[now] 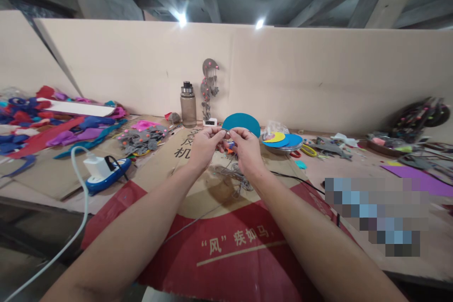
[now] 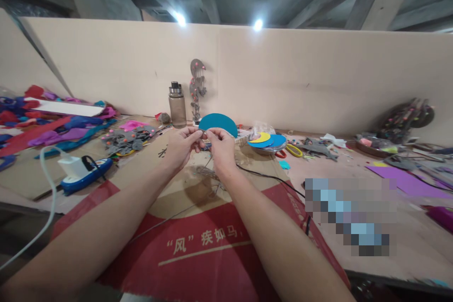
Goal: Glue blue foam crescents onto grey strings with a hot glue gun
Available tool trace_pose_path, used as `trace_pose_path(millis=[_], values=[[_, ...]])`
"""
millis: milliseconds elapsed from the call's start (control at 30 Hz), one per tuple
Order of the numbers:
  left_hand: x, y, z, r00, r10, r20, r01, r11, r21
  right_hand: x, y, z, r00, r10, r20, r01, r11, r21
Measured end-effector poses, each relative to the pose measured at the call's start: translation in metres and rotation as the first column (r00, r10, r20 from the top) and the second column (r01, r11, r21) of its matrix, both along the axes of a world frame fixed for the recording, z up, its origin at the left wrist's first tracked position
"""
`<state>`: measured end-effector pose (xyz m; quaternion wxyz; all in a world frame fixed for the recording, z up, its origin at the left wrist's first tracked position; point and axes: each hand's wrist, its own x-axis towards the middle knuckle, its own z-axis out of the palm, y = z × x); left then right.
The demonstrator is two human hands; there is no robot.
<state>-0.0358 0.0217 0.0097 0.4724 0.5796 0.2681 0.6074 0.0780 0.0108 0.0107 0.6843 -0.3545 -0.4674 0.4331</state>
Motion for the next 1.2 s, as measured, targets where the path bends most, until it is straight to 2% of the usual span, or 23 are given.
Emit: trace_pose_path(millis=[500,800,900,1033,1133,1200], values=[[-0.003,0.003,0.000,0.980,-0.179,0.089,0.184,0.981,-0.052,0.002,-0.004,0.006,0.994,0.058,-0.095,-0.062,0.997,-0.038],[-0.004,0.003,0.005,0.941,-0.295,0.163,0.318,0.938,-0.137,0.009,-0.005,0.008,0.983,0.148,-0.109,-0.154,0.987,-0.047],[-0.006,0.007,0.004,0.908,-0.361,0.214,0.402,0.894,-0.198,0.012,-0.004,0.009,0.977,0.187,-0.099,-0.193,0.980,-0.049],[-0.010,0.007,0.008,0.849,-0.419,0.322,0.515,0.792,-0.328,0.020,-0.004,0.011,0.962,0.267,-0.049,-0.270,0.959,-0.087],[-0.014,0.005,0.011,0.827,-0.462,0.321,0.562,0.706,-0.431,0.026,-0.004,0.015,0.937,0.348,-0.005,-0.347,0.934,-0.081],[-0.017,0.004,0.011,0.816,-0.493,0.300,0.577,0.671,-0.467,0.031,-0.005,0.017,0.912,0.406,0.056,-0.401,0.912,-0.087]])
